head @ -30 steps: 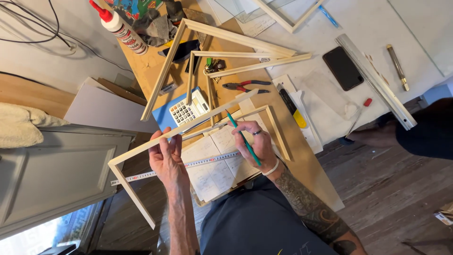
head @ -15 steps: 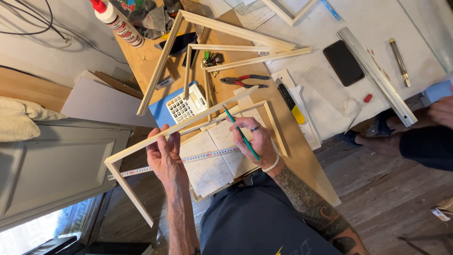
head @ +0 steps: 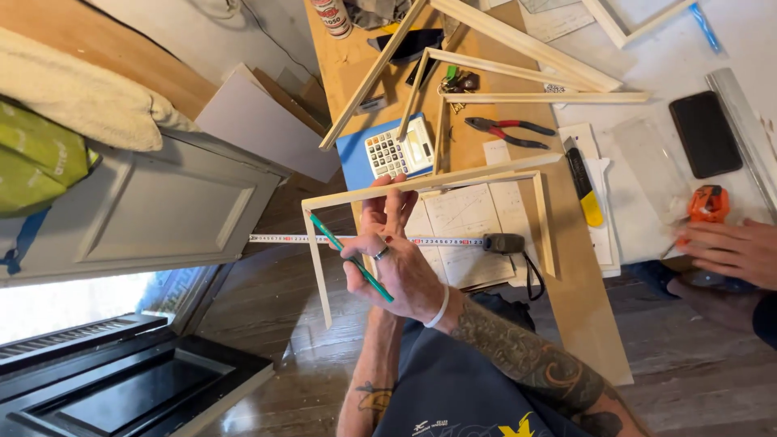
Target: Measure and mark wooden frame components using a tape measure and pencil while consulting a notebook.
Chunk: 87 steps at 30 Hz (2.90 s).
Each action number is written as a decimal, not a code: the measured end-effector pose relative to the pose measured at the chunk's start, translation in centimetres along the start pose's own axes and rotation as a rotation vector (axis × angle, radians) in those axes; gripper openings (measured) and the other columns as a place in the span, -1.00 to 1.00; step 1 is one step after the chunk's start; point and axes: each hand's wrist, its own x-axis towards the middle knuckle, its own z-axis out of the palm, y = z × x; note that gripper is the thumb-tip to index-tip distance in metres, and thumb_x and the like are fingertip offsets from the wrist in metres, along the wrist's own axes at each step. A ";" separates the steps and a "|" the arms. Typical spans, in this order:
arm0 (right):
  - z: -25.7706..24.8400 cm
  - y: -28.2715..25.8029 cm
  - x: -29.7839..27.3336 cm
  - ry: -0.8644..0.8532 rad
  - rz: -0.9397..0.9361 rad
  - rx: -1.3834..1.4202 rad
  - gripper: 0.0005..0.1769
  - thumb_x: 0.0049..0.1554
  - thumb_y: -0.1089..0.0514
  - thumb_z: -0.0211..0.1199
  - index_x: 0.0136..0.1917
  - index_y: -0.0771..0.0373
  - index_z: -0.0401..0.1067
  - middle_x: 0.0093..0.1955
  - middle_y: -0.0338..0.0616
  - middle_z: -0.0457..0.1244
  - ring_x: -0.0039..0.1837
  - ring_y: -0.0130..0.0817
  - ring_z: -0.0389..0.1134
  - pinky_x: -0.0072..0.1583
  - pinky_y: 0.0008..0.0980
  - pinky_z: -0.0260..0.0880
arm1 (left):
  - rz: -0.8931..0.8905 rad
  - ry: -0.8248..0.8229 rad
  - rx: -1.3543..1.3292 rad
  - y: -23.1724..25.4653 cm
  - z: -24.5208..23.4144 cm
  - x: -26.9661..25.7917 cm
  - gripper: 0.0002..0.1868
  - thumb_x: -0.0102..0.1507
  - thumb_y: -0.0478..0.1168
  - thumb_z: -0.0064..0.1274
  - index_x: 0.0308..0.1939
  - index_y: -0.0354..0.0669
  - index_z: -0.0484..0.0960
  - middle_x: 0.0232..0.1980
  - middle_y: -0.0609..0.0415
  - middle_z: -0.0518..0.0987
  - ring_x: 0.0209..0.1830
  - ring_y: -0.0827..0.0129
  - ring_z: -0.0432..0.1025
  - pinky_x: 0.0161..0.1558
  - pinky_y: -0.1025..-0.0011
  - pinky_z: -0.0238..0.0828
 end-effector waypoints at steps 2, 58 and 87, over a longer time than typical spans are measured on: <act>0.8 0.9 -0.8 -0.006 0.025 -0.089 -0.81 0.18 0.17 0.26 0.08 0.15 0.42 -0.15 -0.14 0.43 -0.11 -0.17 0.50 0.03 -0.28 0.51 | 0.053 0.041 0.287 0.1 0.6 0.3 -0.72 0.27 -0.33 0.12 0.06 -0.07 0.53 0.16 0.18 0.66 0.10 0.69 0.52 0.30 0.67 0.27; -12.5 8.2 -4.6 0.344 0.325 0.143 -0.84 0.16 0.29 0.31 -0.02 0.44 0.47 -0.19 0.10 0.42 -0.09 -0.24 0.51 0.15 -0.19 0.50 | 0.176 0.467 2.372 7.4 5.7 4.7 -0.70 0.44 -0.25 -0.03 0.22 -0.24 0.38 0.18 -0.21 0.59 0.07 0.19 0.62 0.18 0.29 0.67; -12.5 8.6 -3.9 0.309 0.368 0.158 -0.85 0.16 0.29 0.34 -0.06 0.44 0.46 -0.18 0.15 0.44 -0.08 -0.20 0.53 0.05 -0.25 0.55 | 0.177 0.465 2.384 7.4 6.0 4.9 -0.70 0.44 -0.23 -0.03 0.22 -0.25 0.38 0.19 -0.21 0.59 0.05 0.22 0.63 0.15 0.33 0.69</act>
